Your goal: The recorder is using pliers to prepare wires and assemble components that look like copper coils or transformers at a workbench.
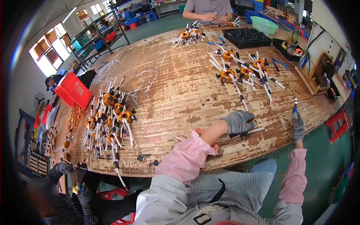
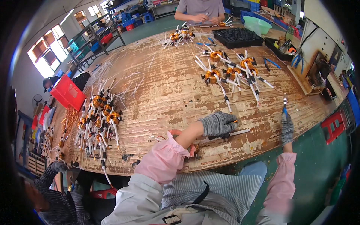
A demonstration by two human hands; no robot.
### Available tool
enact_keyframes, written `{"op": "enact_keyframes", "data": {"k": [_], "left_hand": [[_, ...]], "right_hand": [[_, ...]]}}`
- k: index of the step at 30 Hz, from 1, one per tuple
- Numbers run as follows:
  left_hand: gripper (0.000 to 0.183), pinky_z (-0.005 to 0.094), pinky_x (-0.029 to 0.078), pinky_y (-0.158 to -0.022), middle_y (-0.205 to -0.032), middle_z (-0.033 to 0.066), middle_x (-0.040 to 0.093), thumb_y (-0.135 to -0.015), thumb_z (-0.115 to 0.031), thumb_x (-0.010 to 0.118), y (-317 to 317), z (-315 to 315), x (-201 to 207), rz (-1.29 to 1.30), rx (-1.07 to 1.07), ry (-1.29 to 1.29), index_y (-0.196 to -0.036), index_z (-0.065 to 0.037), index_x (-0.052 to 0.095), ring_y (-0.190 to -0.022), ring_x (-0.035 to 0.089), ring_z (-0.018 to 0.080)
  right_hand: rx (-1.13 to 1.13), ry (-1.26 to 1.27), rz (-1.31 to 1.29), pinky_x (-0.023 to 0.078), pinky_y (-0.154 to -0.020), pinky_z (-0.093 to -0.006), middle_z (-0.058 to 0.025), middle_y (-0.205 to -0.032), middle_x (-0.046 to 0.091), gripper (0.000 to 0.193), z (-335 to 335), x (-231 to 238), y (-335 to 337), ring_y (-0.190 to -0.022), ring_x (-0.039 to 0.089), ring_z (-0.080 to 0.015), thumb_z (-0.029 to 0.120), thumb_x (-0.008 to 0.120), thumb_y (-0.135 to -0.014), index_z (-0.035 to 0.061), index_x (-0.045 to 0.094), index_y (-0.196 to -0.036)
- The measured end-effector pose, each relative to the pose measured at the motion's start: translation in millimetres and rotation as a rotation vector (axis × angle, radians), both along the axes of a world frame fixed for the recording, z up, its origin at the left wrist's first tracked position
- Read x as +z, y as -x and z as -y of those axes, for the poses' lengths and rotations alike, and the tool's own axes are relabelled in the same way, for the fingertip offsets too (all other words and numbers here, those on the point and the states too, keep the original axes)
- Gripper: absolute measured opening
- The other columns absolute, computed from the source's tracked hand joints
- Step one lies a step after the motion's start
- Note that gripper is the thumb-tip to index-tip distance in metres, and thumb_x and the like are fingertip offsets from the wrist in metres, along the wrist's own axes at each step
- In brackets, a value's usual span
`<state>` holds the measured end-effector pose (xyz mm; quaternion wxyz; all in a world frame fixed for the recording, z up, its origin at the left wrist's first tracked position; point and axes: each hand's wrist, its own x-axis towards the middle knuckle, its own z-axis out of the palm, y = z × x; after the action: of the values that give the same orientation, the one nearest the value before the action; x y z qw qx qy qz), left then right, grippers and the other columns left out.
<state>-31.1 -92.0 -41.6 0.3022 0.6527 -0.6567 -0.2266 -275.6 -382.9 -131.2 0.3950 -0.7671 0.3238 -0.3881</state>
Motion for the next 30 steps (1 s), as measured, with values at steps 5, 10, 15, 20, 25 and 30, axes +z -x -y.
{"op": "enact_keyframes", "data": {"k": [5,10,15,20,25,30], "left_hand": [[0.03,0.0302,0.048,-0.066,-0.076,0.0141,0.063,-0.086,-0.028,0.053,-1,-13,2,-0.062,0.149,-0.072,-0.105,-0.005,0.058,-0.069,0.061,0.0207],[0.035,0.0281,0.046,-0.056,-0.075,0.0072,0.062,-0.083,-0.023,0.058,9,-9,4,-0.287,0.067,-0.018,-0.112,-0.003,0.057,-0.061,0.056,0.012],[0.031,0.0235,0.041,-0.046,-0.074,0.0045,0.06,-0.088,-0.019,0.055,7,-17,4,-0.412,0.032,-0.047,-0.112,0.0,0.054,-0.052,0.049,0.0067],[0.023,0.0219,0.041,-0.051,-0.07,0.0021,0.057,-0.088,-0.006,0.054,17,-8,7,-0.429,0.022,-0.13,-0.11,-0.001,0.055,-0.058,0.05,0.0065],[0.024,0.0206,0.041,-0.05,-0.069,0.0011,0.057,-0.089,-0.008,0.052,19,-22,12,-0.387,0.068,-0.196,-0.112,-0.003,0.055,-0.056,0.049,0.0057],[0.025,0.0221,0.042,-0.05,-0.068,0.0011,0.057,-0.089,-0.012,0.053,15,-31,2,-0.389,0.046,-0.057,-0.112,-0.002,0.053,-0.055,0.05,0.0067]], "right_hand": [[-0.226,0.555,-0.343,0.041,-0.088,-0.0358,-0.0169,-0.103,0.056,0.04,-24,-6,-33,-0.095,0.054,-0.0281,0.034,0.049,-0.091,-0.001,0.052,-0.112],[0.049,-0.195,0.495,0.048,-0.067,-0.0275,-0.008,-0.095,0.059,0.028,-3,-25,8,-0.078,0.056,-0.0178,0.024,0.047,-0.092,0.0028,0.053,-0.109],[-0.146,0.099,0.147,0.048,-0.071,-0.0299,-0.0103,-0.096,0.057,0.034,-96,31,-3,-0.082,0.057,-0.0185,0.018,0.06,-0.084,0.0032,0.047,-0.112],[-0.316,0.041,0.048,0.047,-0.066,-0.0351,-0.0142,-0.076,0.058,0.04,-104,24,18,-0.071,0.059,-0.0259,0.039,0.062,-0.082,0.0041,0.055,-0.099],[-0.317,0.052,-0.065,0.045,-0.063,-0.0392,-0.0173,-0.074,0.058,0.036,-109,31,18,-0.067,0.058,-0.0314,0.038,0.061,-0.081,0.0045,0.056,-0.094],[-0.231,0.158,-0.205,0.046,-0.066,-0.0403,-0.0159,-0.08,0.059,0.033,-134,37,5,-0.074,0.058,-0.0345,0.033,0.062,-0.079,0.005,0.057,-0.096]]}}
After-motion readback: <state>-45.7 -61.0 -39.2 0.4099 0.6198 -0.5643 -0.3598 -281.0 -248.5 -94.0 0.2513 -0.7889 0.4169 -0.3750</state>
